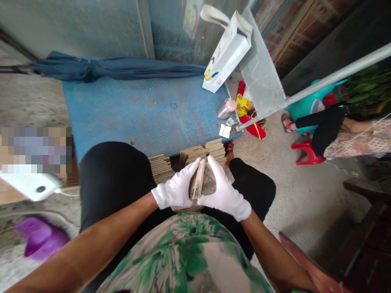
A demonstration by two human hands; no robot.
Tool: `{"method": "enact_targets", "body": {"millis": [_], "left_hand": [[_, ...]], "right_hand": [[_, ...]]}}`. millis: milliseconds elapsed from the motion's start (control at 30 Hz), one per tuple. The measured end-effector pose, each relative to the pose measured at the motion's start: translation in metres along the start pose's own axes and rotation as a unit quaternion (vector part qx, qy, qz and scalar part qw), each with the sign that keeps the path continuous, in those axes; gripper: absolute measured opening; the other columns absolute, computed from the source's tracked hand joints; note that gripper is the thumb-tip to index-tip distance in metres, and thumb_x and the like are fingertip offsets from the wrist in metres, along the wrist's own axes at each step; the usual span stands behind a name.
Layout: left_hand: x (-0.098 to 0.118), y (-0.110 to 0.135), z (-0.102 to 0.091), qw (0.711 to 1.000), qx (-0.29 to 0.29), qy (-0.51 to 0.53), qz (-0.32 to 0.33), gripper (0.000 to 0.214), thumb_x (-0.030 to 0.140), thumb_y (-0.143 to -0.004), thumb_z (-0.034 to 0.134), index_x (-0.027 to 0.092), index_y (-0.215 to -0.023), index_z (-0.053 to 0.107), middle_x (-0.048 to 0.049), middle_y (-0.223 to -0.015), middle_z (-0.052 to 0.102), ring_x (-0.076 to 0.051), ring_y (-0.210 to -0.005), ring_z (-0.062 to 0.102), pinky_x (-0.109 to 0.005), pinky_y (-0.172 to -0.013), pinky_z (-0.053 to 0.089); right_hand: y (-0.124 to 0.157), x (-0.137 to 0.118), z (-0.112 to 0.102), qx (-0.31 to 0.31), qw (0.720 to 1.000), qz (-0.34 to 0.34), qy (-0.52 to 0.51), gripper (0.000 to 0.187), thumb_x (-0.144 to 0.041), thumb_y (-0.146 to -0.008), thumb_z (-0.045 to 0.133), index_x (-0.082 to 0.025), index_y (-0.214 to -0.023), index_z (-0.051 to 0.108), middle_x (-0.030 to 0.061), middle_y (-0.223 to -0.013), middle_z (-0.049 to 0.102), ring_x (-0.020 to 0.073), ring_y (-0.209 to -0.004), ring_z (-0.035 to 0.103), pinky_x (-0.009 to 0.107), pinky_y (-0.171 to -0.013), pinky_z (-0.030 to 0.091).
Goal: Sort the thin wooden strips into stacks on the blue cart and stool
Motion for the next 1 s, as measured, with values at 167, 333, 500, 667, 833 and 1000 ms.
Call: {"method": "enact_targets", "body": {"millis": [167,333,500,667,833,1000], "left_hand": [[0.001,-0.001,0.001,0.999,-0.013,0.030,-0.015,0.111,0.042,-0.059,0.077,0.021,-0.150,0.017,-0.0177,-0.150,0.034,-0.037,-0.135,0.039,-0.052,-0.113,0.034],[0.002,-0.003,0.001,0.998,-0.014,0.057,0.014,0.108,0.041,-0.058,0.077,0.025,-0.149,0.020,-0.0151,-0.145,0.040,-0.039,-0.131,0.043,-0.053,-0.110,0.037],[0.003,-0.001,0.000,0.998,-0.027,0.057,0.027,0.111,0.047,-0.062,0.075,0.024,-0.152,0.013,-0.0161,-0.150,0.034,-0.041,-0.131,0.042,-0.054,-0.109,0.038],[0.007,-0.002,0.007,0.995,-0.059,0.074,0.009,0.107,0.043,-0.066,0.073,0.029,-0.152,0.011,-0.0097,-0.151,0.036,-0.036,-0.134,0.041,-0.048,-0.111,0.038],[0.014,-0.006,0.012,0.993,-0.080,0.081,-0.003,0.100,0.036,-0.064,0.074,0.027,-0.149,0.022,-0.0082,-0.150,0.039,-0.032,-0.136,0.039,-0.044,-0.115,0.034],[0.011,-0.005,0.011,0.981,-0.176,-0.008,-0.083,0.092,0.033,-0.061,0.074,0.019,-0.144,0.036,-0.0098,-0.137,0.054,-0.031,-0.129,0.048,-0.038,-0.110,0.037]], "right_hand": [[-0.004,-0.021,0.003,-0.051,0.997,-0.019,0.063,0.119,-0.053,-0.064,0.082,-0.021,-0.155,0.012,0.0140,-0.158,0.018,0.0315,-0.145,0.020,0.048,-0.118,0.025],[-0.010,-0.028,0.006,-0.071,0.993,0.005,0.090,0.123,-0.063,-0.060,0.080,-0.019,-0.154,0.014,0.0171,-0.158,0.012,0.0344,-0.144,0.023,0.048,-0.115,0.031],[-0.012,-0.030,0.009,-0.042,0.995,-0.025,0.087,0.116,-0.062,-0.060,0.080,-0.018,-0.152,0.024,0.0180,-0.157,0.014,0.0343,-0.142,0.028,0.045,-0.113,0.034],[-0.005,-0.037,0.006,0.071,0.992,-0.067,0.083,0.088,-0.056,-0.063,0.078,-0.017,-0.136,0.048,0.0166,-0.147,0.032,0.0326,-0.134,0.041,0.043,-0.112,0.038],[0.003,-0.037,-0.008,0.153,0.976,-0.083,0.127,0.072,-0.048,-0.065,0.076,-0.015,-0.125,0.054,0.0174,-0.137,0.044,0.0327,-0.128,0.047,0.045,-0.107,0.043],[0.005,-0.017,-0.033,0.228,0.953,-0.042,0.197,0.059,-0.043,-0.067,0.075,-0.015,-0.116,0.059,0.0166,-0.126,0.051,0.0305,-0.120,0.053,0.045,-0.103,0.047]]}}
Point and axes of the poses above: each hand's wrist, its own y-axis away from the middle knuckle, its own z-axis out of the palm, x = y × z, the point moved 5 cm from there along -y, towards the middle knuckle
